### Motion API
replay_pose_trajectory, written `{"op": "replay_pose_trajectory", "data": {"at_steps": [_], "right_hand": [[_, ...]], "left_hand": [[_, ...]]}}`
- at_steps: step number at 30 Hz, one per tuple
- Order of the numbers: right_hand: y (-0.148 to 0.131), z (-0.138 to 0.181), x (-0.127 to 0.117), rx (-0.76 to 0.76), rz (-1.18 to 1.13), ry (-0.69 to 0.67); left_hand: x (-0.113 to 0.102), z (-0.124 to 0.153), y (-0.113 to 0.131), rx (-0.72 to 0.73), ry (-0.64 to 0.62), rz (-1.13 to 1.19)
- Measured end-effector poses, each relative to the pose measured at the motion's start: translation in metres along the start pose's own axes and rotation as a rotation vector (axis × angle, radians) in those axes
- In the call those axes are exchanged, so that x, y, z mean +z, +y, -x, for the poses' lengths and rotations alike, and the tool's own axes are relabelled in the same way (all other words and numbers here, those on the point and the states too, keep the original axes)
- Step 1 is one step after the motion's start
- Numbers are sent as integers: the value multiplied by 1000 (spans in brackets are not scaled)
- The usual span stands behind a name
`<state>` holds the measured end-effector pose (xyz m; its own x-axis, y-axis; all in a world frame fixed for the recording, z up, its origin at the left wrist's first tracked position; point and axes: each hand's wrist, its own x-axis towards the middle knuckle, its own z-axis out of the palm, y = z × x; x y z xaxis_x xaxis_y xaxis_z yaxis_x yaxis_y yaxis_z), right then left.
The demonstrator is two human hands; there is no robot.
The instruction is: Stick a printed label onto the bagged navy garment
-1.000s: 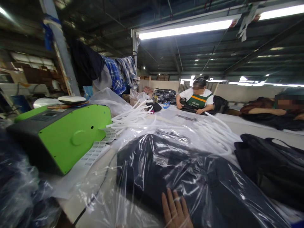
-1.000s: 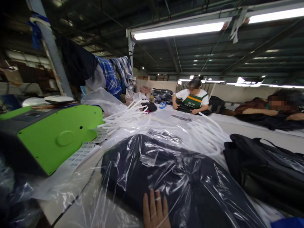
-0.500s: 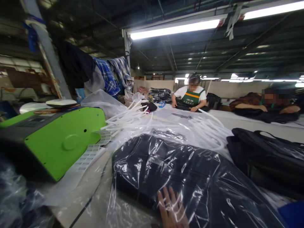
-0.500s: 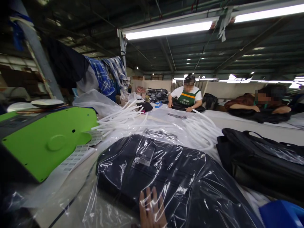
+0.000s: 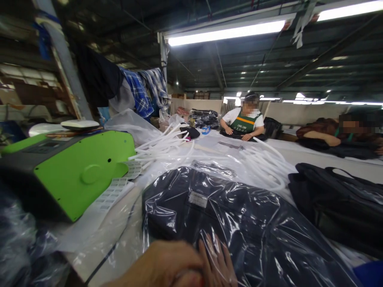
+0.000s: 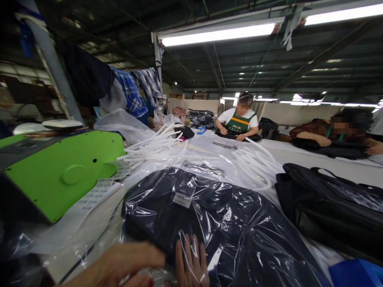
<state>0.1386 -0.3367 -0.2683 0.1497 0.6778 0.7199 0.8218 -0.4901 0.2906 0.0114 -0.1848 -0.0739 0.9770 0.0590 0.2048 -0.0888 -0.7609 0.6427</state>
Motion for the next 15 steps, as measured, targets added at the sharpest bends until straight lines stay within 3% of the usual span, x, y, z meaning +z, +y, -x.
{"op": "replay_pose_trajectory", "data": {"at_steps": [2,3,5,9,12,15], "right_hand": [[-2,6,7,23,-47,30],[-2,9,12,42,-66,55],[0,14,20,15,-54,117],[6,10,25,-177,35,263],[8,-1,19,-131,29,302],[7,-6,17,-119,54,364]], "left_hand": [[10,-48,-1,144,-69,-38],[20,-68,-6,259,-76,-170],[46,-92,-24,408,-139,-360],[85,-83,-72,390,-316,-445],[89,-70,-87,441,-305,-448],[86,-68,-84,474,-290,-451]]}}
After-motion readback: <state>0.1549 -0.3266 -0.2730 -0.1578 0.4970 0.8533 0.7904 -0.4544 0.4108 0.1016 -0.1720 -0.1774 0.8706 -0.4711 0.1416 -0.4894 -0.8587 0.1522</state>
